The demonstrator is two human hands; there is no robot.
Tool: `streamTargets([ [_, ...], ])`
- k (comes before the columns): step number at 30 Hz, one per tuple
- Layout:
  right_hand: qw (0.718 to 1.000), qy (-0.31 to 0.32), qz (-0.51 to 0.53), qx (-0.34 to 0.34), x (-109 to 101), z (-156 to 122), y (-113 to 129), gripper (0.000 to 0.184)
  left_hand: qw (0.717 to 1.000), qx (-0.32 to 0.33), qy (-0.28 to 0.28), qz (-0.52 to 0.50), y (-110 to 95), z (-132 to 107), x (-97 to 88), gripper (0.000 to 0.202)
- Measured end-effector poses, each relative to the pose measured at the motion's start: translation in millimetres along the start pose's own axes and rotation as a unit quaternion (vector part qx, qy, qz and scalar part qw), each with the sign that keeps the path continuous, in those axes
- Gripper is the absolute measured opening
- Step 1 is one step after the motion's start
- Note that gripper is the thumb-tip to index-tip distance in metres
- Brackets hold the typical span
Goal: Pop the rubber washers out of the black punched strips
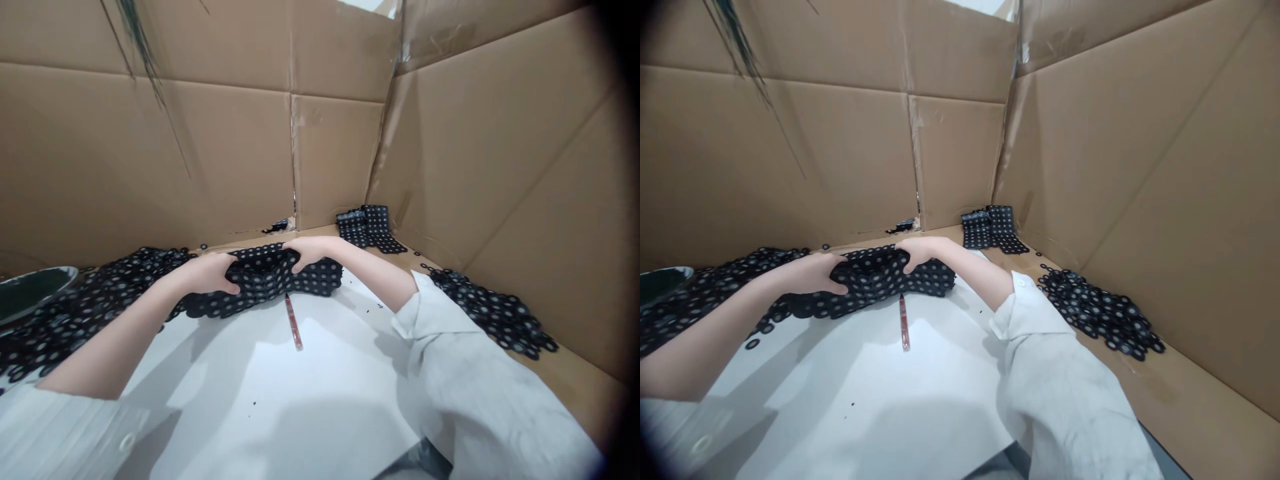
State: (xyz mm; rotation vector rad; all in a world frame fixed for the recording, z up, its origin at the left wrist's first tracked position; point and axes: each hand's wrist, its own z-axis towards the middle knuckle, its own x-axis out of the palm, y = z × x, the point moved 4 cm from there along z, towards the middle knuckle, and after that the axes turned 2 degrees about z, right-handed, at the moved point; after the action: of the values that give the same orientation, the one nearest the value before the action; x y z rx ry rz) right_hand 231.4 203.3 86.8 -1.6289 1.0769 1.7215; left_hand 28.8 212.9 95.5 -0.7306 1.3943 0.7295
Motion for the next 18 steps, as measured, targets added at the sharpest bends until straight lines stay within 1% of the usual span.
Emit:
streamTargets([
  [3,0.999,-0.024,-0.016,0.034,1,0,-8,0.072,0.999,-0.031,-0.016,0.015,4,-1,0.8,0.058],
  [6,0.996,-0.038,-0.035,0.072,3,-7,-22,0.077,0.995,-0.058,-0.046,0.063,9,-10,5.3,0.063],
  [9,0.997,-0.037,-0.009,0.065,6,-16,-33,0.080,0.993,-0.056,-0.072,0.080,13,-22,13.3,0.067],
  [11,0.996,-0.047,0.020,0.072,8,-21,-40,0.076,0.991,-0.053,-0.097,0.079,18,-29,19.3,0.068],
  [13,0.994,-0.066,0.041,0.081,10,-26,-44,0.068,0.990,-0.055,-0.122,0.053,23,-36,26.3,0.069],
  [15,0.990,-0.100,0.058,0.080,12,-31,-45,0.064,0.988,-0.056,-0.142,-0.004,28,-43,34.6,0.069],
  [18,0.981,-0.159,0.093,0.055,16,-41,-44,0.059,0.977,-0.034,-0.193,-0.089,29,-56,44.9,0.078],
])
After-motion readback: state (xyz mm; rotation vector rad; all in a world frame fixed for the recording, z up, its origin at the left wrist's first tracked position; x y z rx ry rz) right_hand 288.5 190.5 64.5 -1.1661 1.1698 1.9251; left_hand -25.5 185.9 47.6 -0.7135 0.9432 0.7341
